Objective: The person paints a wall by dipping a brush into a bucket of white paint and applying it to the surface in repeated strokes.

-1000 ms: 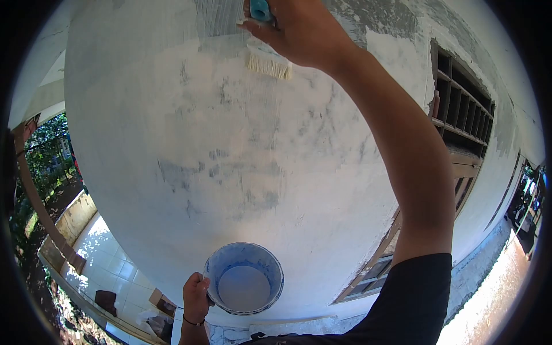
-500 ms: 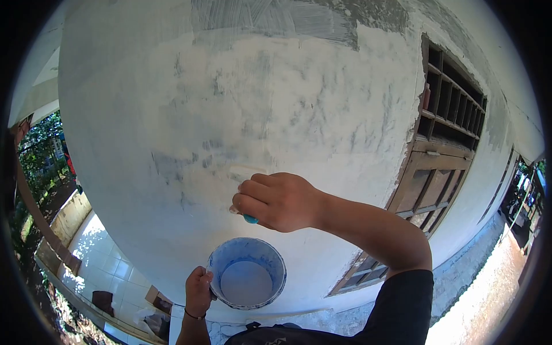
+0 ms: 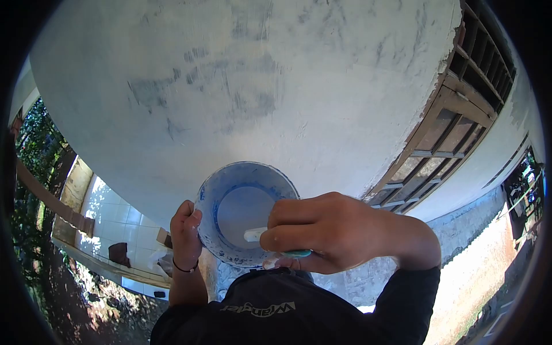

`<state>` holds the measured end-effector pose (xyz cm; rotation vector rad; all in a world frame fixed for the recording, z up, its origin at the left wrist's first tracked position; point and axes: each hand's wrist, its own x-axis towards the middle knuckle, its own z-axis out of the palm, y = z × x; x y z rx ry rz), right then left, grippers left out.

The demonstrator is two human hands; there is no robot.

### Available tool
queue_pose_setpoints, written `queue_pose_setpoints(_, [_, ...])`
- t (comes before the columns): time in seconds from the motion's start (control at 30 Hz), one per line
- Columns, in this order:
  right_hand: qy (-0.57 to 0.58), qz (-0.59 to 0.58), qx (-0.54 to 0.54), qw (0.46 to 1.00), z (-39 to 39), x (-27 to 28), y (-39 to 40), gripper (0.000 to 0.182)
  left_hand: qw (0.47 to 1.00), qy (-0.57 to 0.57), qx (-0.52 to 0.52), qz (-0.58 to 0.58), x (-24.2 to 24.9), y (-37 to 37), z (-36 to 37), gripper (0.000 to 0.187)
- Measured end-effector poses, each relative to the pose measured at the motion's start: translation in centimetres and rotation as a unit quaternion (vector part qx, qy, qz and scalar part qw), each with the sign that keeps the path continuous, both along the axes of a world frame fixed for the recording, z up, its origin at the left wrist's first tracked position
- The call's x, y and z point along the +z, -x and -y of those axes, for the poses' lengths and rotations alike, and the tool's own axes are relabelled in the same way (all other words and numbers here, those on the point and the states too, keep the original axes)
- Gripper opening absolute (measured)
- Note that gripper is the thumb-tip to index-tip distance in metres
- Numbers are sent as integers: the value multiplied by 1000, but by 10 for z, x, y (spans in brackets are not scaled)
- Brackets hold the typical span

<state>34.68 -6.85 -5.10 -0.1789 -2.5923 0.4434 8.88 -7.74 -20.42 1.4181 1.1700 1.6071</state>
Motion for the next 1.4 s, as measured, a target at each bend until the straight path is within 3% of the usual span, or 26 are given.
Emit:
queue_pose_setpoints(0.3, [59, 145, -19, 987, -17, -50, 12, 29, 1000, 4, -30, -6, 12, -7, 8, 28])
queue_pose_setpoints(0.73, [96, 155, -24, 983, -49, -83, -3, 27, 999, 27, -22, 13, 3, -28, -9, 27])
queue_pose_setpoints(0.93, [177, 53, -90, 979, -69, -72, -34, 23, 999, 36, 7, 19, -2, -42, -17, 32])
queue_pose_setpoints(1.0, [154, -98, -78, 980, -81, -71, -47, 18, 999, 39, 19, 15, -2, -46, -19, 33])
queue_pose_setpoints(1.03, [153, -99, -74, 980, -81, -69, -53, 18, 999, 41, 26, 10, -1, -48, -20, 33])
queue_pose_setpoints(1.1, [397, -272, -91, 872, -79, -68, -63, 14, 998, 43, 31, 17, 1, -53, -22, 34])
queue_pose_setpoints(1.17, [379, -297, -80, 873, -88, -66, -73, 13, 998, 47, 35, 26, 4, -58, -23, 34])
queue_pose_setpoints(1.27, [406, -428, -20, 807, -101, -60, -80, 14, 997, 43, 51, 35, 6, -66, -26, 34])
queue_pose_setpoints(1.4, [424, -489, 13, 762, -110, -33, -95, 19, 997, 46, 56, 34, 3, -73, -30, 34])
